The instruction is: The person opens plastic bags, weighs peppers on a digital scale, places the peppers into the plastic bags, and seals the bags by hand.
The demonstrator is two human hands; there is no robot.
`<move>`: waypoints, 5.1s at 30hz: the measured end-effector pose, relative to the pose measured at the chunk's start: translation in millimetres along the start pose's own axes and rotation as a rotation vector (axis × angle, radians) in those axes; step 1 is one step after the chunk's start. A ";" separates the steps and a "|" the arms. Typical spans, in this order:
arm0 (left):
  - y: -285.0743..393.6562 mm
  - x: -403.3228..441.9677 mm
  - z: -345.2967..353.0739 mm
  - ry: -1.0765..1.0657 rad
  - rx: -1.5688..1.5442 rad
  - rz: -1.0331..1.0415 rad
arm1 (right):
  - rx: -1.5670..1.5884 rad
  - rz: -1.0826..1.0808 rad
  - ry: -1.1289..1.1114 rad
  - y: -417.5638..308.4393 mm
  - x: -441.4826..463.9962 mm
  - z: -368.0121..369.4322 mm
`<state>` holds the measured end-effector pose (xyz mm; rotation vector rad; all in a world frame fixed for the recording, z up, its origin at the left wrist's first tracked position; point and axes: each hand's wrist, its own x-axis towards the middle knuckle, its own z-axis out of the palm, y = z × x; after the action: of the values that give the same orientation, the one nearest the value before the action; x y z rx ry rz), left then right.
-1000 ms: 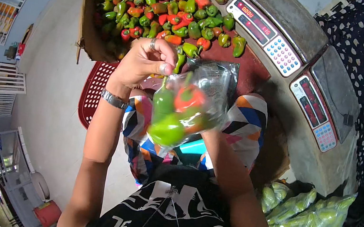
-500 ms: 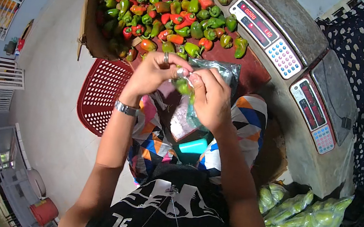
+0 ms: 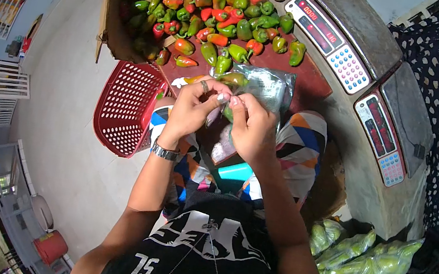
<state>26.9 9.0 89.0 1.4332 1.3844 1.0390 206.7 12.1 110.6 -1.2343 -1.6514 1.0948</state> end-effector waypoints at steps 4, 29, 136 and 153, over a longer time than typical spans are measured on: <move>9.7 -5.0 -0.9 -0.029 0.019 0.108 | 0.220 0.214 -0.109 8.7 0.8 -6.8; -1.5 -31.7 1.6 0.148 -0.010 0.001 | -0.085 -0.166 -0.150 8.9 3.1 -4.2; -78.2 -42.9 35.3 0.227 -0.984 -0.548 | -0.556 -0.154 0.163 87.7 -23.2 76.5; -52.2 -28.2 6.5 0.096 0.276 -0.127 | -0.705 -0.479 -0.222 100.1 -1.3 50.0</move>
<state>17.6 -19.0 37.1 1.4838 1.7184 0.8693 189.9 17.4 0.1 -1.0421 -2.4634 0.3578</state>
